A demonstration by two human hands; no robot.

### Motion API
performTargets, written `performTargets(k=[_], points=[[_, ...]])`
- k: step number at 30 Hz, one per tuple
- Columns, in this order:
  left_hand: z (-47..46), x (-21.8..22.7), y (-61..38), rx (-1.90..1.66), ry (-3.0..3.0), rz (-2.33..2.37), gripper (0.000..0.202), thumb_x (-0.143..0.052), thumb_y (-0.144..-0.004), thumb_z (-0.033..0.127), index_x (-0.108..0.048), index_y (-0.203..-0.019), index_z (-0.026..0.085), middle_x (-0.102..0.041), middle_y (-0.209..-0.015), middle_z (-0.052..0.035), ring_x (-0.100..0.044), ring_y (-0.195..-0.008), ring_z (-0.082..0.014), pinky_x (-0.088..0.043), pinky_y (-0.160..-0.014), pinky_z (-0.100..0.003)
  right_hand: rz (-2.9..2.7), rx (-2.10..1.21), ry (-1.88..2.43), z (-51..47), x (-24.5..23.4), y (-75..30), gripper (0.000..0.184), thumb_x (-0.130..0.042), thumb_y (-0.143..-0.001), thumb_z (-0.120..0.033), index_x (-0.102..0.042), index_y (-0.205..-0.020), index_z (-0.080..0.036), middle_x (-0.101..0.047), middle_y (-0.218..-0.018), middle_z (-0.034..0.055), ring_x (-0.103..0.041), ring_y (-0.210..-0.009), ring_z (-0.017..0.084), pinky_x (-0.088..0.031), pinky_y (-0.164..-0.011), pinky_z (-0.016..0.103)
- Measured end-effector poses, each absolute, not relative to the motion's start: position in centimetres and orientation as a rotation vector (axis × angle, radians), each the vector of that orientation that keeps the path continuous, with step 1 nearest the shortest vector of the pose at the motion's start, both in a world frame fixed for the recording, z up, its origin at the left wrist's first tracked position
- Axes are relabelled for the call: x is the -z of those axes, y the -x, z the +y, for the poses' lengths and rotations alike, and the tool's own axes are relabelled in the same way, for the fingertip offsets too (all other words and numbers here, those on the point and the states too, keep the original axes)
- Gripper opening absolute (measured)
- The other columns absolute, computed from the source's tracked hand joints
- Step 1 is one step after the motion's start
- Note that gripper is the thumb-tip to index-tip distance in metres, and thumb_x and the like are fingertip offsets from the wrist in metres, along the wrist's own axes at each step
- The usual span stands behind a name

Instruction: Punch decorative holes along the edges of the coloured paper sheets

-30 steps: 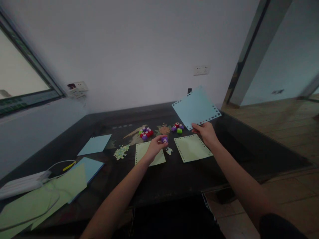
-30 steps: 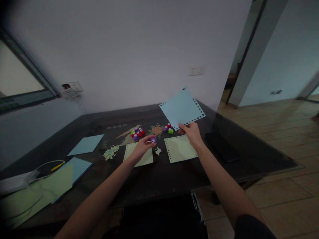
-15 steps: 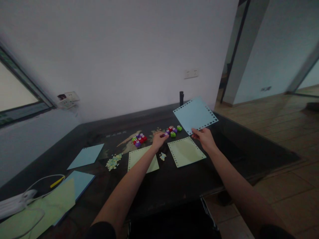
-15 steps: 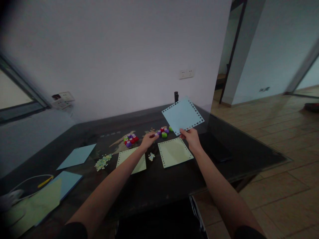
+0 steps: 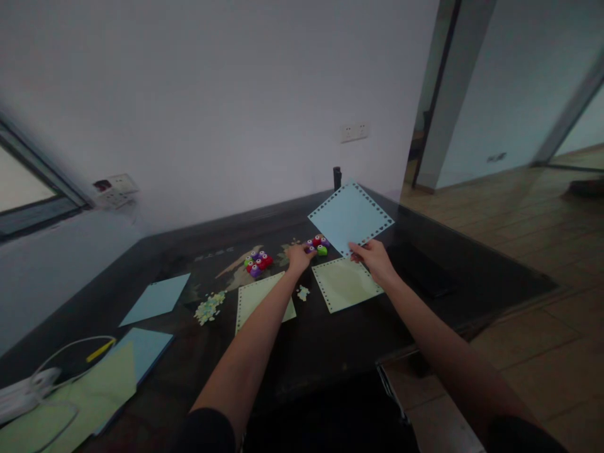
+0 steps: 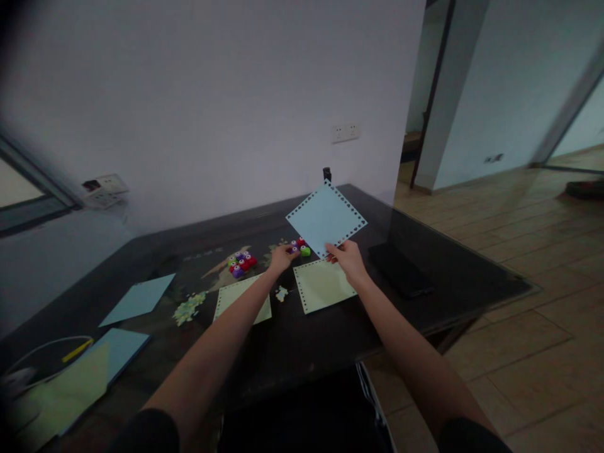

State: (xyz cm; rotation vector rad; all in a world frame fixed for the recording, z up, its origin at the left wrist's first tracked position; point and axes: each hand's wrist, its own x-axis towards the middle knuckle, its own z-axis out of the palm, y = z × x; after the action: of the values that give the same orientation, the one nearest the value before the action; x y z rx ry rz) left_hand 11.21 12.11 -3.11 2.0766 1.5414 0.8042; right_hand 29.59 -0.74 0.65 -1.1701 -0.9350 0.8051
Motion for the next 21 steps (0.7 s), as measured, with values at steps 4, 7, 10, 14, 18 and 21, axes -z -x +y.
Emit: performTargets(k=[4, 7, 10, 14, 18, 21], points=[[12.2, 2.7, -11.3, -0.824, -2.104, 1.541, 0.024, -0.069, -0.074, 0.027, -0.069, -0.095, 0.016, -0.071, -0.090, -0.0096, -0.064, -0.085, -0.0221, -0.045, -0.081, -0.034, -0.947, -0.785, 1.167, -0.7, -0.5, -29.6, 0.036, -0.075, -0.056, -0.046, -0.059, -0.064, -0.015, -0.060, -0.049, 0.0017, -0.053, -0.044, 0.013, -0.040, -0.045, 0.025], [12.0, 2.3, -11.1, -0.859, -2.123, 1.518, 0.025, -0.067, -0.073, 0.021, -0.067, -0.098, 0.016, -0.069, -0.094, -0.0095, -0.063, -0.087, -0.0212, -0.046, -0.083, -0.034, -0.939, -0.793, 1.163, -0.8, -0.5, -29.7, 0.037, -0.076, -0.055, -0.047, -0.059, -0.065, -0.015, -0.060, -0.049, 0.0015, -0.053, -0.044, 0.013, -0.040, -0.044, 0.024], [11.6, 1.5, -10.5, -0.923, -2.129, 1.506, 0.029, -0.062, -0.075, 0.013, -0.065, -0.103, 0.016, -0.066, -0.103, -0.0093, -0.062, -0.088, -0.0191, -0.047, -0.085, -0.032, -0.937, -0.824, 1.176, -0.8, -0.5, -29.7, 0.039, -0.076, -0.055, -0.049, -0.059, -0.064, -0.015, -0.061, -0.051, 0.0018, -0.053, -0.043, 0.012, -0.040, -0.043, 0.024], [10.5, -0.2, -9.1, -1.193, -1.956, 1.365, 0.031, -0.049, -0.078, 0.007, -0.064, -0.105, 0.015, -0.064, -0.106, -0.0090, -0.062, -0.089, -0.0156, -0.048, -0.083, -0.026, -0.994, -0.901, 1.184, -0.9, -0.5, -29.7, 0.037, -0.077, -0.056, -0.047, -0.061, -0.063, -0.015, -0.062, -0.053, 0.0020, -0.053, -0.043, 0.011, -0.041, -0.043, 0.023], [8.0, -2.0, -7.2, -1.275, -1.628, 1.068, 0.032, -0.041, -0.086, 0.018, -0.059, -0.113, 0.015, -0.067, -0.098, -0.0079, -0.063, -0.083, -0.0147, -0.050, -0.070, -0.025, -1.132, -1.046, 1.236, -1.2, -0.5, -29.3, 0.027, -0.076, -0.062, -0.039, -0.066, -0.065, -0.014, -0.065, -0.057, 0.0036, -0.054, -0.046, 0.012, -0.044, -0.045, 0.024], [5.9, -2.4, -6.0, -1.214, -1.590, 1.021, 0.034, -0.046, -0.087, 0.037, -0.064, -0.104, 0.015, -0.069, -0.092, -0.0077, -0.063, -0.078, -0.0163, -0.049, -0.065, -0.025, -1.226, -1.141, 1.279, -1.5, -0.5, -28.9, 0.021, -0.074, -0.065, -0.034, -0.068, -0.068, -0.014, -0.068, -0.062, 0.0045, -0.057, -0.050, 0.012, -0.044, -0.045, 0.022]])
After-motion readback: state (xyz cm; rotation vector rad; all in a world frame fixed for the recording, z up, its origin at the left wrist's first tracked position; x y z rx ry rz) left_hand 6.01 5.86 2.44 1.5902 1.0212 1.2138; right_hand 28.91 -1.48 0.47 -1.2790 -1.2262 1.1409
